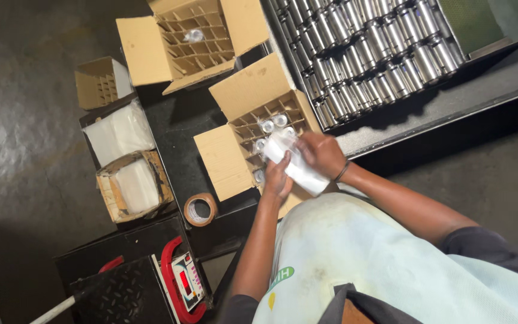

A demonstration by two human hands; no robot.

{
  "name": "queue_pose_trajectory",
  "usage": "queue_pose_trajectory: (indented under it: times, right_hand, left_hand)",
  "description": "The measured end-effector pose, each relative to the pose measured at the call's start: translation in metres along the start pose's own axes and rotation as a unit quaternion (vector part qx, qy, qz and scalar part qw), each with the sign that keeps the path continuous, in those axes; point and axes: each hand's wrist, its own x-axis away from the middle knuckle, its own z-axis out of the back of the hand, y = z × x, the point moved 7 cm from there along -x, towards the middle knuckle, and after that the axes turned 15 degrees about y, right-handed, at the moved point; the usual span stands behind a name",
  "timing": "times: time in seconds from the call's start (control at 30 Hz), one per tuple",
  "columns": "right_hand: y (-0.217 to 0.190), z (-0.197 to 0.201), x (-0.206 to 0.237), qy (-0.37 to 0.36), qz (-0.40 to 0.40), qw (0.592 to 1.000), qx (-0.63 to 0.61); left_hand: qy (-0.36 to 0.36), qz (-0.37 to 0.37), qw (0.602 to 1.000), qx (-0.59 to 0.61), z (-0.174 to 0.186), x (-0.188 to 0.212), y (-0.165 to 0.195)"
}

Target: The person picks cylindrical metal items from a tray, wraps them in plastic, and places them into a cardboard box. They then close the box, seal it with tape, and move it to a stack.

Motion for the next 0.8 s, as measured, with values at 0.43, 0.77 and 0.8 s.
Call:
queue_pose_trajectory:
  times: [0.43,0.77,0.8]
  right_hand:
    - [0.001,0.054,-0.006,-0.066,-0.128,0.932,-0.334]
    - [0.181,0.137,-0.041,0.13,-0.147,0.938,0.287]
    - [0.187,0.138,-0.043,0.139,-0.144,0.928,0.314]
  left_hand:
    - [-0.004,-0.195,0.907,-0.373,-0.085,0.039,0.035]
    - [0.014,-0.41,0.722,-0.557,-0.091,0.077,0.088]
    - [0.005,-0.423,0.717,-0.554,-0.096,0.079,0.086]
